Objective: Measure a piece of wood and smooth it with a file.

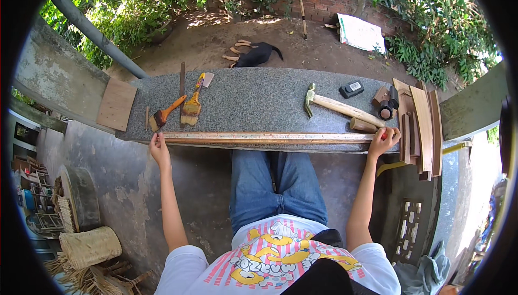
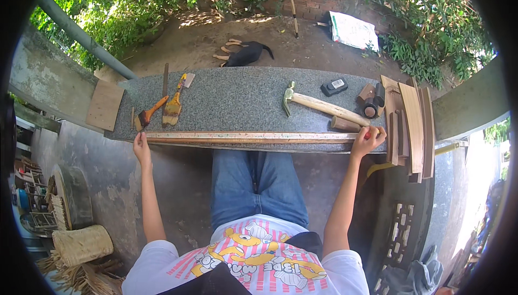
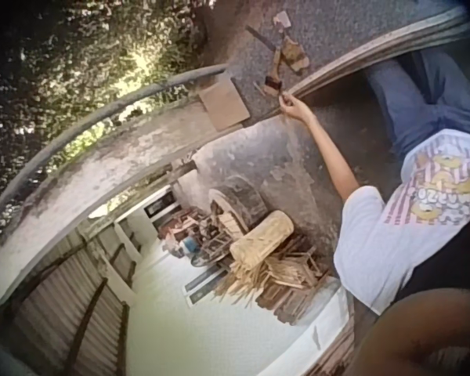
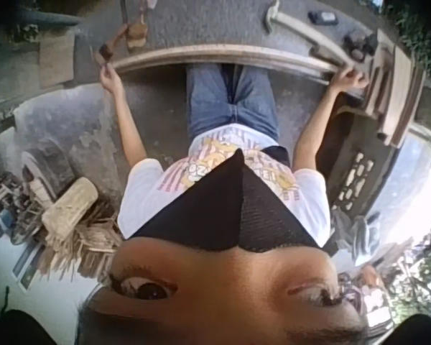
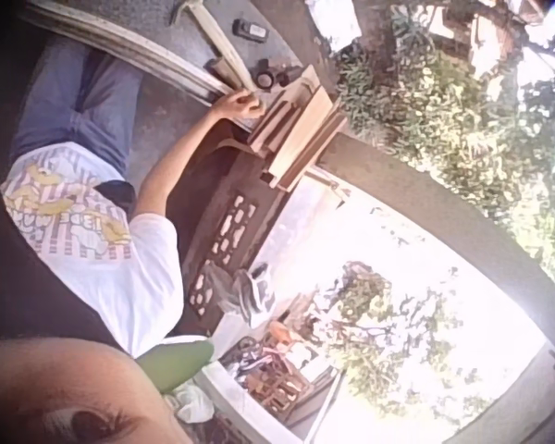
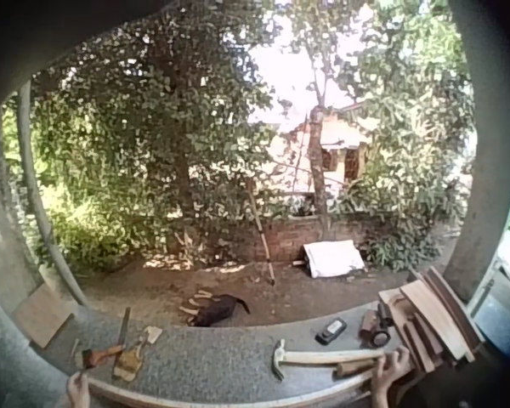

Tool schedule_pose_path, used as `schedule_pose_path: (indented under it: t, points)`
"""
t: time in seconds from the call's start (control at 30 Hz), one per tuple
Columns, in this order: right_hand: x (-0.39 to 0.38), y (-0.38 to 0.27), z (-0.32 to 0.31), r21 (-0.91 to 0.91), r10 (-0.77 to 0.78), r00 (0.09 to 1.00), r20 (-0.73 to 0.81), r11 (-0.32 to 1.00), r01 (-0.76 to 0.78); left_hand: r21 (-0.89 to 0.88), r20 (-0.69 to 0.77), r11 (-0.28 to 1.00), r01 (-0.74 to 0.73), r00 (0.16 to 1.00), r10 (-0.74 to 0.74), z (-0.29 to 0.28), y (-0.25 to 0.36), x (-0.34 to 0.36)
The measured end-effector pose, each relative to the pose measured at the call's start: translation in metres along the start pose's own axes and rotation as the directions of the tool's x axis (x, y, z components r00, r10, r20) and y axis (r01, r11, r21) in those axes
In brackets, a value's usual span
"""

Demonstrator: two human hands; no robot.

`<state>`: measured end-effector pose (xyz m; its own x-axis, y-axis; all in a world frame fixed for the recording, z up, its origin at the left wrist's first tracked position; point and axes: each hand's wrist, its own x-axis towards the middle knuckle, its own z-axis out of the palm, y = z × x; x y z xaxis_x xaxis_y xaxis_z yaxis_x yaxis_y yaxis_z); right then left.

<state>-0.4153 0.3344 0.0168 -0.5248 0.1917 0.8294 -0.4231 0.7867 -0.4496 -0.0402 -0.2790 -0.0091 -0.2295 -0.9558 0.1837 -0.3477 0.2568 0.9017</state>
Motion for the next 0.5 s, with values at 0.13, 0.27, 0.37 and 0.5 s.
schedule_pose_path:
  t: [0.13,0.27,0.37,0.5]
  points:
    - [-0.002,0.005,0.001,0.013,-0.014,1.000,0.003,1.000,0.014,0.002,-0.082,1.000,0.010,0.997,-0.010,0.000,-0.008,0.010]
    - [-0.003,0.004,0.003,0.027,-0.005,1.000,0.002,1.000,0.005,0.126,-0.072,0.980,-0.154,0.984,0.164,-0.005,-0.021,0.028]
    - [-0.003,0.006,0.002,0.016,-0.020,1.000,-0.006,1.000,0.020,0.043,-0.077,0.997,-0.058,0.995,0.062,0.002,-0.016,0.022]
    - [-0.002,0.005,0.003,0.030,-0.006,1.000,-0.007,1.000,0.006,-0.154,-0.002,0.968,0.196,0.980,-0.199,-0.003,-0.014,0.020]
